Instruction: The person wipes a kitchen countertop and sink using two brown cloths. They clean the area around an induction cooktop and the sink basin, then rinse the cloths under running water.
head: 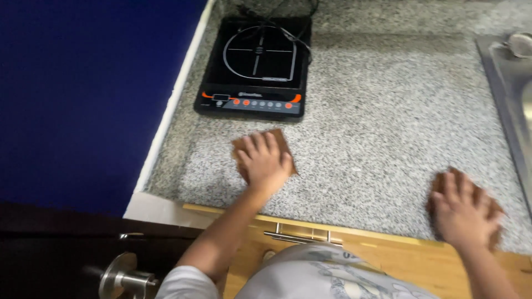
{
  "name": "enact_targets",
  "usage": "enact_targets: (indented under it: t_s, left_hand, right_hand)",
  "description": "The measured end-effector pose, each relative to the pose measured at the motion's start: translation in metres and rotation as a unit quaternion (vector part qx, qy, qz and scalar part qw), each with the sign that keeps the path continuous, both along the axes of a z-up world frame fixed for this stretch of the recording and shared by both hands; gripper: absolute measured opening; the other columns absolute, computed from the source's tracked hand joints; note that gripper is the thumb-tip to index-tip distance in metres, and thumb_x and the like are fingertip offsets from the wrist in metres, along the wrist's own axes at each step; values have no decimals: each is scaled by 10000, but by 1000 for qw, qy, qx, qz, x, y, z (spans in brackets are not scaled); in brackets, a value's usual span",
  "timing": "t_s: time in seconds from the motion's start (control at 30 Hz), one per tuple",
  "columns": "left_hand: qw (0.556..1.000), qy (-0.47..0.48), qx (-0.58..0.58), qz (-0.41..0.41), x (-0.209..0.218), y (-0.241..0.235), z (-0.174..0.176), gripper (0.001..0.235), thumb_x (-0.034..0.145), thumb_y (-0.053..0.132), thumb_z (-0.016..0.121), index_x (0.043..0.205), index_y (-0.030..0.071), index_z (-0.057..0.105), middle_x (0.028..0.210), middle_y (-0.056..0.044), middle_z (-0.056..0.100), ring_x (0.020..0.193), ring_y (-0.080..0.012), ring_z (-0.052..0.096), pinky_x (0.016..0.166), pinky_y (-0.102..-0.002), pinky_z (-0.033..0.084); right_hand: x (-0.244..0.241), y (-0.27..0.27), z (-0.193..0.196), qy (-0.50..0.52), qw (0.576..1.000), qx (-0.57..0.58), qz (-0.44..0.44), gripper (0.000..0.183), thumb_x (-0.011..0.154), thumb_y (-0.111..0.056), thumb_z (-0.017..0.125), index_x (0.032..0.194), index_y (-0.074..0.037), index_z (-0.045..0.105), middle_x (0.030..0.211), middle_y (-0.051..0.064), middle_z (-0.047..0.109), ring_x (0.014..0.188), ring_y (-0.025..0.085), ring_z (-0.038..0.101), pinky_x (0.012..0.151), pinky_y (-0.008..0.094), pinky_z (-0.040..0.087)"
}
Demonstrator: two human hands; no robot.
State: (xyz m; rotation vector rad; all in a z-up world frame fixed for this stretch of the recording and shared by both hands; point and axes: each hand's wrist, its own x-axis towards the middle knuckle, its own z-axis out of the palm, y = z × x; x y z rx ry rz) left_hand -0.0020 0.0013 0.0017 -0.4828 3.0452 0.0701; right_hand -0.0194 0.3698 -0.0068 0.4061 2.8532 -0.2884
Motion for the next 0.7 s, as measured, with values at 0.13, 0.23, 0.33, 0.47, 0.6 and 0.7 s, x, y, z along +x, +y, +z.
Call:
enact_targets:
  t_s: [0.13, 0.23, 0.33, 0.47, 0.6, 0.7]
  left_hand:
    - [992, -28, 5, -123, 22, 62, 7, 676, 877, 476, 196, 1426, 81, 169, 1481, -198, 143, 1336, -445, 126, 1031, -617, 174]
    - [962, 12, 121, -243, 39, 95, -6, 679, 839, 403, 416, 1404, 47, 293, 1475, -252, 159, 1336, -518, 71, 985, -686, 133]
    - [946, 17, 135, -294, 48, 103, -1, 651, 850, 373, 428, 1402, 52, 301, 1480, -227, 180, 1344, -490, 96, 1001, -663, 158]
    - [947, -54, 87, -304, 36, 77, 4, 633, 883, 451, 359, 1428, 151, 242, 1499, -162, 145, 1353, -442, 103, 1004, -642, 174]
    - [928, 256, -75, -259, 33, 9, -22, 576, 789, 507, 504, 1286, 217, 509, 1325, -107, 486, 1184, -371, 447, 858, -526, 421]
    - [995, -32, 17, -90, 31, -34, -19, 626, 897, 562, 245, 1450, 269, 237, 1531, -60, 144, 1380, -362, 136, 1045, -600, 154]
  right_hand:
    - [16, -56, 11, 9, 994, 56, 97, 569, 852, -397, 285, 1408, -339, 184, 1508, -58, 132, 1346, 313, 180, 979, 628, 239]
    - [34, -82, -7, 48, 964, 88, 246, 534, 944, -435, 193, 1456, -354, 62, 1543, -83, -2, 1371, 351, 68, 980, 716, 75]
    - [42, -97, 0, -8, 952, 69, 297, 543, 934, -417, 245, 1445, -371, 69, 1539, -105, -12, 1386, 324, 62, 1007, 696, 93]
    - [36, -51, -9, 24, 943, 116, 311, 541, 926, -436, 265, 1447, -373, 135, 1529, -87, 111, 1370, 297, 171, 1041, 597, 203]
    - [26, 68, -47, 220, 943, 85, 235, 212, 862, -249, 533, 989, -354, 665, 1492, -138, 405, 1387, 259, 360, 1117, 421, 292]
    - [26, 122, -39, 68, 992, 85, 69, 541, 921, -493, 230, 1441, -458, 85, 1524, -116, 99, 1373, 323, 140, 1035, 661, 156]
